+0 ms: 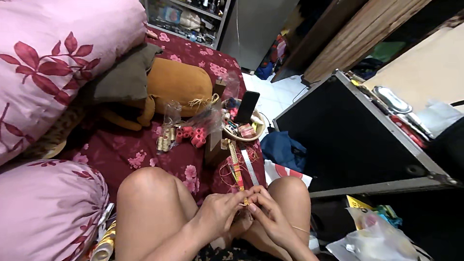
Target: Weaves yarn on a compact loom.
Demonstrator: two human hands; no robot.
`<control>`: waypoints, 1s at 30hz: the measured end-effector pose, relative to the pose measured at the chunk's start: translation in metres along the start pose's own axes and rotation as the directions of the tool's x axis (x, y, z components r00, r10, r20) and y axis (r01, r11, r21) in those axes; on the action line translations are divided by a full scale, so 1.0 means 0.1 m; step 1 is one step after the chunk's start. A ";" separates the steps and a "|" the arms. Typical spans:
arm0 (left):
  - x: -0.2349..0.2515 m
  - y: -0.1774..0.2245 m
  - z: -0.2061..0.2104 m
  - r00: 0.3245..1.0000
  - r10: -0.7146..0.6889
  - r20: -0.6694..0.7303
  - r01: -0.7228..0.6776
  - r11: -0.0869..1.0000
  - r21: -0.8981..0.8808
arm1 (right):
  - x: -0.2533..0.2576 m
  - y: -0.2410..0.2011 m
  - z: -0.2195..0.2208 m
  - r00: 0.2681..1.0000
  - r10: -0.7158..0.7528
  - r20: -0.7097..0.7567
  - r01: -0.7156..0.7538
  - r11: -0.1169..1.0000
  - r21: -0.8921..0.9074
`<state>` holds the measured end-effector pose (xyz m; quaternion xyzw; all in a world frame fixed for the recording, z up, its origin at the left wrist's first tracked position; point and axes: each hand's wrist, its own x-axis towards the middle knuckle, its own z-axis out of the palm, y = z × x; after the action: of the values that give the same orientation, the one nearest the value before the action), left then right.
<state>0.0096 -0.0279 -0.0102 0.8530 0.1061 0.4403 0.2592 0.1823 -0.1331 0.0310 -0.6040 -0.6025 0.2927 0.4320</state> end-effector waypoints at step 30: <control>0.03 -0.18 0.01 0.998 0.057 0.032 -0.055 0.998 -0.035 | 0.16 0.07 0.00 0.970 -0.216 -0.109 0.154 0.897 -0.414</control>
<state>0.0129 -0.0119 -0.0177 0.8583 0.0703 0.4349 0.2631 0.1873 -0.1169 0.0274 -0.6402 -0.6699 0.0731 0.3688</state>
